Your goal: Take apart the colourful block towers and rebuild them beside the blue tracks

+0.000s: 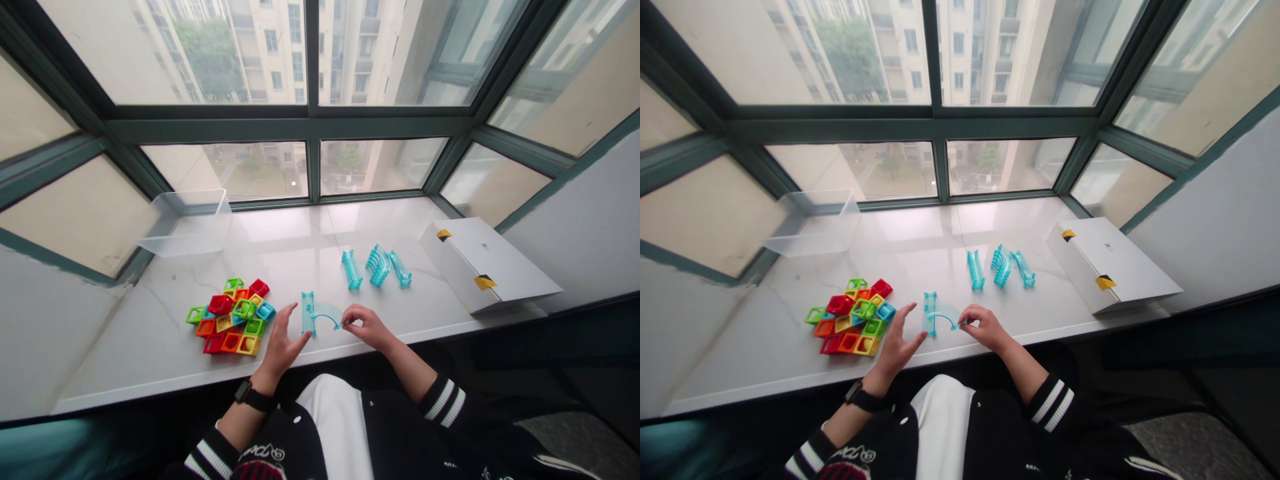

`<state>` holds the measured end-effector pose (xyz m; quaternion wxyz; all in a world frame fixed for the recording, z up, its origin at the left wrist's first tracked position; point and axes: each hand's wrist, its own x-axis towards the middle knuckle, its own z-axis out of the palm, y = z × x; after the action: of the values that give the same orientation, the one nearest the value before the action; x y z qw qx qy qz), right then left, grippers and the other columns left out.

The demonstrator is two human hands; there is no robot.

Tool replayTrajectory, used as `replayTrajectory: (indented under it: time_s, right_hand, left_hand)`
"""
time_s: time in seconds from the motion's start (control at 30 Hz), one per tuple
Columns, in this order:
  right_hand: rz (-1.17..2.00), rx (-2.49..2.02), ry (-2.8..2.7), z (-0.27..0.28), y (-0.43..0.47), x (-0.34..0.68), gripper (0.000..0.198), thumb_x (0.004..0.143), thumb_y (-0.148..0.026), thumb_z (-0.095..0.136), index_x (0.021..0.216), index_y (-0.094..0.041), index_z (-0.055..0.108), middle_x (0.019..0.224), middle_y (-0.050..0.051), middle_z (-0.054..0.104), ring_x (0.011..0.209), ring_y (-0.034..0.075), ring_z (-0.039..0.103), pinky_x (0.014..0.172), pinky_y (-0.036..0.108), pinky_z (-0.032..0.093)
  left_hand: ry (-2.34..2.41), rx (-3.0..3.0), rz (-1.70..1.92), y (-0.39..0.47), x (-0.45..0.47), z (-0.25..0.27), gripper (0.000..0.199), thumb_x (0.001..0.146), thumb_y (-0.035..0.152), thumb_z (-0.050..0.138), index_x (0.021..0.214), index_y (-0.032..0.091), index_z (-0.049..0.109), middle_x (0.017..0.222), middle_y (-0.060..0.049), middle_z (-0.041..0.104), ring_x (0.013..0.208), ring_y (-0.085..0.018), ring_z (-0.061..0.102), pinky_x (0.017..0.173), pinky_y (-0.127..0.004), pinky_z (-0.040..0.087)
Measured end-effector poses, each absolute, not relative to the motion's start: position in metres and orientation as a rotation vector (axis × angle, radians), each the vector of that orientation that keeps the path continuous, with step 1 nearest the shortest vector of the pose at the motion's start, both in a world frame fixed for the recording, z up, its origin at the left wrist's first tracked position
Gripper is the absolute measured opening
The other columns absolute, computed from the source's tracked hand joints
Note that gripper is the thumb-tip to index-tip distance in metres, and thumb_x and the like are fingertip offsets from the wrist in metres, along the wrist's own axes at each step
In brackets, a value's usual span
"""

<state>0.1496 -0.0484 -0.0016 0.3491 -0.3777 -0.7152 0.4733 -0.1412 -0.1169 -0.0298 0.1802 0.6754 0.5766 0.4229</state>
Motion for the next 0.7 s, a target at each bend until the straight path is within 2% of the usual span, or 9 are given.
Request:
replayTrajectory:
  time_s: [0.27, 0.47, 0.7]
  right_hand:
    - [1.253, -0.913, -1.893, 0.007, -0.051, 0.149, 0.016, 0.093, -0.040, 0.076, 0.095, -0.024, 0.080, 0.099, 0.007, 0.073, 0.088, 0.021, 0.071, 0.084, 0.037, 0.060]
    - [1.345, -0.856, -1.829, 0.021, -0.052, 0.153, 0.026, 0.094, -0.038, 0.076, 0.116, -0.025, 0.079, 0.107, 0.007, 0.075, 0.092, 0.020, 0.072, 0.089, 0.037, 0.060]
    - [1.247, -0.844, -1.937, 0.033, -0.055, 0.154, 0.014, 0.094, -0.034, 0.076, 0.104, -0.024, 0.081, 0.100, 0.006, 0.076, 0.090, 0.021, 0.071, 0.088, 0.036, 0.059]
  left_hand:
    - [1.550, 1.752, 1.171, -0.109, -0.131, -0.009, 0.042, 0.096, 0.047, 0.072, 0.132, 0.025, 0.067, 0.125, -0.008, 0.077, 0.120, -0.028, 0.073, 0.109, -0.049, 0.058]
    - [1.536, 1.654, 1.198, -0.108, -0.129, -0.008, 0.050, 0.098, 0.050, 0.068, 0.141, 0.023, 0.063, 0.131, -0.010, 0.077, 0.122, -0.028, 0.074, 0.110, -0.049, 0.060]
    - [1.490, 1.610, 1.181, -0.105, -0.124, -0.015, 0.056, 0.102, 0.053, 0.062, 0.150, 0.024, 0.059, 0.144, -0.012, 0.071, 0.126, -0.028, 0.072, 0.111, -0.048, 0.058]
